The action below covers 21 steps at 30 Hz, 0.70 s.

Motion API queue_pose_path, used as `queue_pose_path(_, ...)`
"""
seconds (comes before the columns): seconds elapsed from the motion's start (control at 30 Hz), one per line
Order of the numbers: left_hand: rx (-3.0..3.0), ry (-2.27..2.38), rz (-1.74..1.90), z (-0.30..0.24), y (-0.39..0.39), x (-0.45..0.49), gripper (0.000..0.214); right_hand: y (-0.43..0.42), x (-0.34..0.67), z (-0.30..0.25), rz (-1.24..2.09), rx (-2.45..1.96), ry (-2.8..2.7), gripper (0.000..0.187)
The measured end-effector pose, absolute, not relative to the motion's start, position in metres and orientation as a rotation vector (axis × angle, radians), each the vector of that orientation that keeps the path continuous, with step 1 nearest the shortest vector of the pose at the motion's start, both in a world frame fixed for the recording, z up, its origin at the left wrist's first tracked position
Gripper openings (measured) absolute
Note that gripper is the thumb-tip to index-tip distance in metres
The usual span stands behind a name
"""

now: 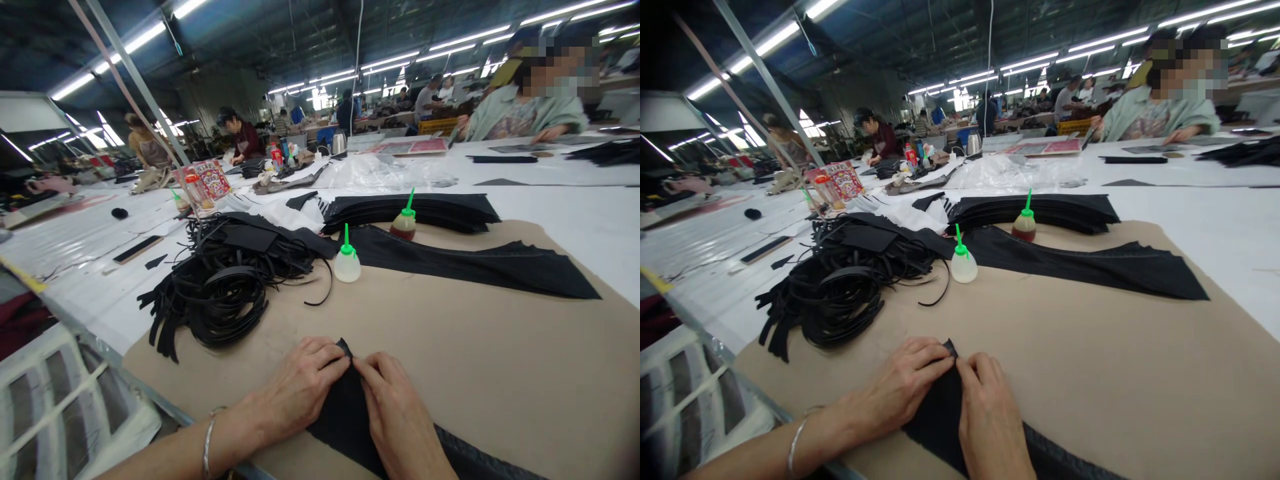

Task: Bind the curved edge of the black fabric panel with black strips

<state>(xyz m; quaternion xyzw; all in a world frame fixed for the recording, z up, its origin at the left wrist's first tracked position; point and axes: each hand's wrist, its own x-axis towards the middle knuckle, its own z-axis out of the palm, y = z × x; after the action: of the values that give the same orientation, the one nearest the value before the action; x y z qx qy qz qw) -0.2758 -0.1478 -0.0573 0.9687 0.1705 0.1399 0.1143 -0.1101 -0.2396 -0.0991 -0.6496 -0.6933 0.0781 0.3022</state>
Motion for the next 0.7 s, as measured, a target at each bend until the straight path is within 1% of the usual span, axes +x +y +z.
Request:
queue_pose_path(0.23,2.849,0.537,0.407,-0.06,-0.149,-0.279,0.038,-0.245,-0.112,-0.095,-0.064,-1.823,-2.045,0.045)
queue_pose_path(0.53,2.865,0.564,0.356,-0.059,-0.157,-0.281,0.042,-0.234,-0.104,-0.088,0.003,-1.849,-2.012,0.041)
queue_pose_path(0.7,2.852,0.572,0.393,-0.058,-0.158,-0.283,0.044,-0.235,-0.107,-0.087,-0.013,-1.863,-2.047,0.049)
